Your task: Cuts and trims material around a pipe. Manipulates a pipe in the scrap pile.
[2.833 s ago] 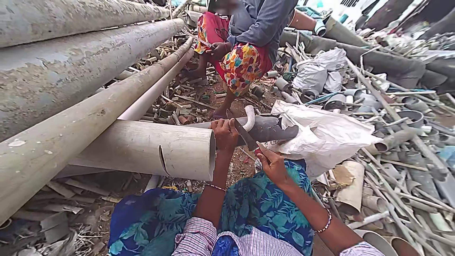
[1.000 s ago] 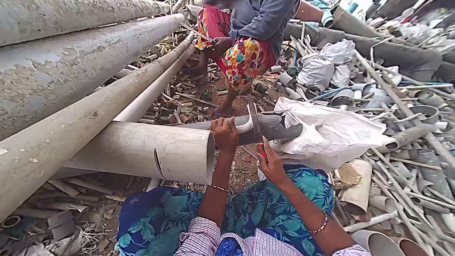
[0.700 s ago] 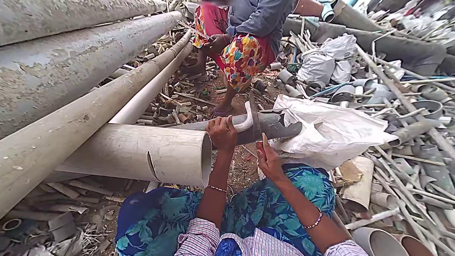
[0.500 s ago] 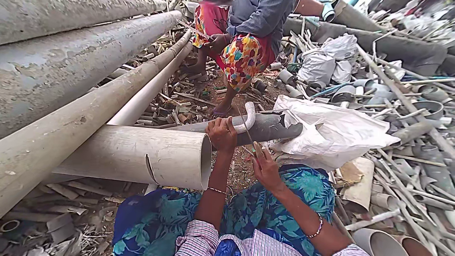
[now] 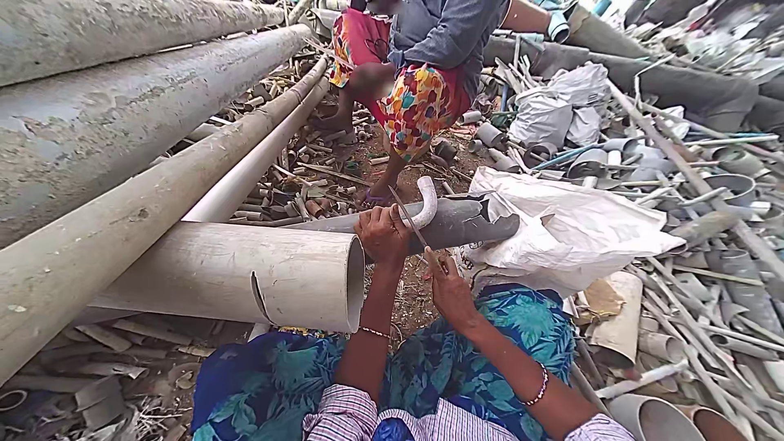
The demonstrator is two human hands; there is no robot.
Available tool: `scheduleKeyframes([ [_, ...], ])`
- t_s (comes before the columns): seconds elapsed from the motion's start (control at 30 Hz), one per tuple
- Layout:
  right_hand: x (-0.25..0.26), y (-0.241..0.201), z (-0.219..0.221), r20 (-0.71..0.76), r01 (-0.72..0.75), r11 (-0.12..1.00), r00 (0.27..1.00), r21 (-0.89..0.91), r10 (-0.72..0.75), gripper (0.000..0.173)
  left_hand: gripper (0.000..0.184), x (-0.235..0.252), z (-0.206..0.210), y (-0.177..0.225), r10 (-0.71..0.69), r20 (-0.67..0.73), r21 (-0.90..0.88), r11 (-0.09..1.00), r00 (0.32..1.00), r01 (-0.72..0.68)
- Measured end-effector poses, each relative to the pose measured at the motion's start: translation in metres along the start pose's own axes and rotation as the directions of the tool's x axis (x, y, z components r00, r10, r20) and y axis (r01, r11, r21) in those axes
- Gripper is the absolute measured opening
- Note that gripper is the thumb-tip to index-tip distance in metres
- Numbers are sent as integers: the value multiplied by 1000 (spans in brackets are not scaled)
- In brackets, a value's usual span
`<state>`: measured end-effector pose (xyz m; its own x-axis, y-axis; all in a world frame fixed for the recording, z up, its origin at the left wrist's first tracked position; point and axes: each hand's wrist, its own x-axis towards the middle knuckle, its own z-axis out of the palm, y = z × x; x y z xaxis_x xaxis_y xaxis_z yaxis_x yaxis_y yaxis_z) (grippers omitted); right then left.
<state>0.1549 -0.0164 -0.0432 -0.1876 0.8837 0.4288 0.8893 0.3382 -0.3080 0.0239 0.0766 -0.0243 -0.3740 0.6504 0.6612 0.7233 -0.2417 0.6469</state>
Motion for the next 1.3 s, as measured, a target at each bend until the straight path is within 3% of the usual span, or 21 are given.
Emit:
scheduleKeyframes([
  [0.17,-2,-12,-2,-7,21,1000,1000,14,-21,56,45,-2,1,0,11,-5,14,1000,1000,-11],
  [0.3,12,0,-17,72,-190,982,979,16,188,59,46,-3,2,2,3,15,11,1000,1000,-3],
  [0.37,9,-2,-15,-8,-89,996,996,-11,88,55,47,-1,3,2,-1,5,1,1000,1000,1],
  [0.43,5,-6,-12,13,-9,1000,1000,-28,10,57,48,-1,3,2,6,-2,9,1000,1000,-6],
  [0.67,24,1,-25,151,-211,975,968,73,198,62,48,-2,4,4,-2,26,11,1000,1000,1],
  [0.8,10,-3,-27,-16,-66,994,998,81,68,56,48,0,5,6,-21,28,6,1000,999,21],
  [0.83,7,-7,-27,4,-44,996,999,82,44,56,46,2,8,6,-19,-2,1,1000,1000,19],
  [0.97,21,3,-37,191,-257,956,955,145,228,64,47,-2,5,6,-12,7,-28,1000,1000,12],
  [1.07,18,-6,-40,18,-112,984,994,140,111,59,47,-1,7,5,-5,-19,-38,999,1000,5],
  [1.17,17,-10,-43,-63,-41,966,996,256,59,59,47,-1,8,6,-5,-21,-39,999,1000,4],
  [1.3,23,5,-40,48,-135,854,991,502,128,63,47,0,6,6,-4,-33,-42,999,999,2],
])
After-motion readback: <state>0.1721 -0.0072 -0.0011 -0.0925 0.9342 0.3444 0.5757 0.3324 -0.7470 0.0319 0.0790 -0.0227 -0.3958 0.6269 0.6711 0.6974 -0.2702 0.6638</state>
